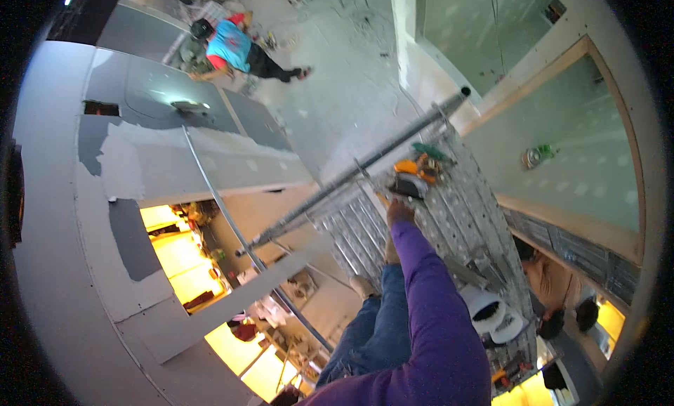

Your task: Mark the metal ceiling track with a pencil and then position a curved trim piece against the frame.

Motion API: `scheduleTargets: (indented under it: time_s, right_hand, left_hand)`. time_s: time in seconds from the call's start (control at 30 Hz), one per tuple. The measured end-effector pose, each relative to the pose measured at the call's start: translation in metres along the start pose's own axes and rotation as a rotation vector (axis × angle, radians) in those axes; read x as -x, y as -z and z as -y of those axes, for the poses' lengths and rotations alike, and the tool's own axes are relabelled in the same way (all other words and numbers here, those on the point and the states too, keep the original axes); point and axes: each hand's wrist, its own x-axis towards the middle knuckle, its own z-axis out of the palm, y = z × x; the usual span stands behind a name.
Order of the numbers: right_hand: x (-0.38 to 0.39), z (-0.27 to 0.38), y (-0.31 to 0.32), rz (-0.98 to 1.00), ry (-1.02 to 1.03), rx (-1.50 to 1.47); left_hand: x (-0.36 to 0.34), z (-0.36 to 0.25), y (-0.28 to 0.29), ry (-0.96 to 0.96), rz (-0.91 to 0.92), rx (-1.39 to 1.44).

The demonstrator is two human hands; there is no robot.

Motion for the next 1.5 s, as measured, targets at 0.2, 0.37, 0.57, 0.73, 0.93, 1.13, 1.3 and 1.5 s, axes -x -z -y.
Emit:
scheduleTargets:
  time_s: [0.2, 0.37, 0.57, 0.73, 0.93, 1.13, 1.3, 1.5]
  right_hand:
    - [0.109, 0.013, 0.069, 0.327, 0.004, 0.035]
    - [0.317, 0.091, 0.121, 0.252, -0.035, -0.148]
    - [0.541, -0.053, 0.057, 0.179, -0.304, -0.290]
    - [0.738, -0.088, 0.007, 0.107, -0.842, -0.648]
    - [0.931, -0.109, -0.295, -0.122, -1.067, -0.877]
    - [1.039, -0.054, -0.331, 0.047, -1.048, -0.879]
    - [1.161, -0.089, -0.426, -0.043, -1.380, -1.505]
    - [1.264, -0.152, -0.604, -1.080, -1.359, -2.075]
  left_hand:
    - [-0.001, 0.010, 0.027, -0.033, 0.048, 0.083]
    - [-0.077, 0.028, 0.191, -0.493, 0.182, -0.221]
    - [-0.153, -0.101, 0.178, -0.469, 0.249, -0.471]
    - [-0.156, -0.211, 0.183, -1.017, 0.193, -1.241]
    - [-0.074, -0.241, 0.087, -0.532, 0.206, -0.854]
    - [-0.037, -0.187, -0.045, -1.328, 0.096, -2.152]
    - [0.001, -0.079, -0.206, -1.108, -0.020, -2.244]
    - [0.009, 0.098, -0.442, -1.349, 0.360, -2.627]
